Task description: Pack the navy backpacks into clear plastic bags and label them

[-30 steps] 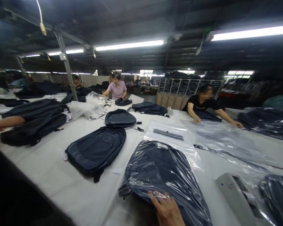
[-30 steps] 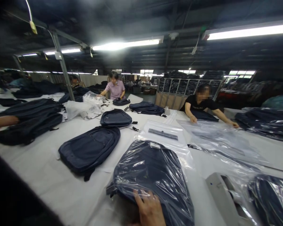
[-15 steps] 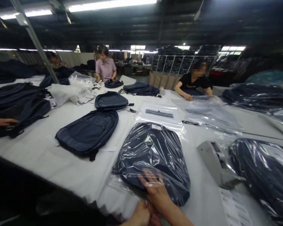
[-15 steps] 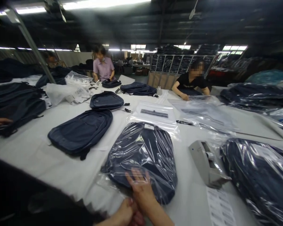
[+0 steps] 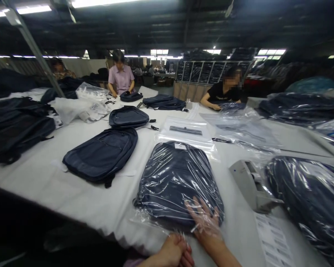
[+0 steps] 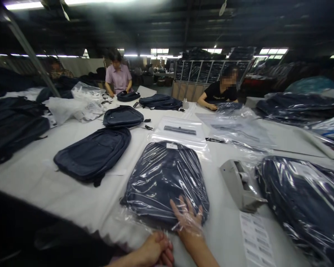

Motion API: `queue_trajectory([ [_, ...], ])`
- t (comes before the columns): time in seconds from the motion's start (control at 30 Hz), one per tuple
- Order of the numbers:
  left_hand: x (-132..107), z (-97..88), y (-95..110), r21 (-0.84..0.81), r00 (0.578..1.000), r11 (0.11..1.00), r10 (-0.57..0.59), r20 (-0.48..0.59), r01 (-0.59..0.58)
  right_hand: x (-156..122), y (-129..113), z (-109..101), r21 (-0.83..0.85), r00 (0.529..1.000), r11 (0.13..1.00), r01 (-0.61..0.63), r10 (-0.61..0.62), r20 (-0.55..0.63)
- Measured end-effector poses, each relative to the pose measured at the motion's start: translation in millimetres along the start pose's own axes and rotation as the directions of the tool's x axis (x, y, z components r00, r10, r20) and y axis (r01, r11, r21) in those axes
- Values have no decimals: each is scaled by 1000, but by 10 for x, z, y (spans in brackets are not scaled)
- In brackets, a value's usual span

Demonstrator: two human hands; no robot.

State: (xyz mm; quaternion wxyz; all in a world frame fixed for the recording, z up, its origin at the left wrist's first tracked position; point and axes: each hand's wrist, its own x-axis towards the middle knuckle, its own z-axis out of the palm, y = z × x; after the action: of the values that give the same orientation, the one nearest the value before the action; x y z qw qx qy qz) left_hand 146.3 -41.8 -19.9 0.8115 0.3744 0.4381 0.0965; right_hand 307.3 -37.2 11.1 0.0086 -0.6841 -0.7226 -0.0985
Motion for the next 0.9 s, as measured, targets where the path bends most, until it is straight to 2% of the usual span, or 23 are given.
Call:
queue_trajectory([
  [0.1,-74,-91,-18,38,999,999,-14,-43,16,4,28,-44,55,999,999,2,-4,48],
  [0.17,-175,-164,-3,110,1000,994,-12,-27,15,-41,96,-148,116,998,993,14,-20,52],
  [0.23,-320,-201,67,296,999,954,29,38,-39,-138,167,-287,175,999,984,25,-33,42],
  [0.27,-402,-198,128,420,995,902,73,74,-98,-202,195,-356,200,999,979,30,-38,39],
  [0.33,-544,-150,292,657,962,704,225,153,-269,-339,233,-462,232,998,972,43,-51,31],
  [0.37,-587,-112,384,740,924,565,322,209,-364,-406,246,-489,236,998,971,49,-55,21],
  [0.43,-581,-35,557,809,792,240,472,386,-537,-525,271,-484,206,998,976,66,-64,-16],
  [0.47,-531,-4,626,803,721,79,499,481,-590,-573,288,-460,170,997,983,74,-69,-36],
  [0.5,-457,18,680,790,669,-59,496,554,-610,-613,308,-430,122,996,990,76,-70,-50],
  [0.53,-366,33,720,788,647,-166,485,588,-593,-643,334,-401,71,997,995,64,-61,-51],
  [0.57,-270,43,749,805,657,-242,475,585,-542,-664,362,-379,24,998,999,47,-46,-34],
  [0.6,-179,51,772,834,689,-290,470,551,-469,-674,392,-368,-13,1000,999,30,-30,-5],
  [0.67,-45,64,816,887,758,-329,470,452,-325,-664,448,-381,-54,998,998,14,-11,57],
  [0.73,2,74,884,902,790,-341,459,407,-266,-626,491,-425,-62,995,998,27,-21,93],
  [0.83,-47,65,1051,896,784,-303,444,434,-325,-568,514,-472,-58,993,996,70,-64,101],
  [0.9,-95,44,1180,892,767,-252,456,451,-374,-565,503,-455,-58,986,987,147,-141,92],
])
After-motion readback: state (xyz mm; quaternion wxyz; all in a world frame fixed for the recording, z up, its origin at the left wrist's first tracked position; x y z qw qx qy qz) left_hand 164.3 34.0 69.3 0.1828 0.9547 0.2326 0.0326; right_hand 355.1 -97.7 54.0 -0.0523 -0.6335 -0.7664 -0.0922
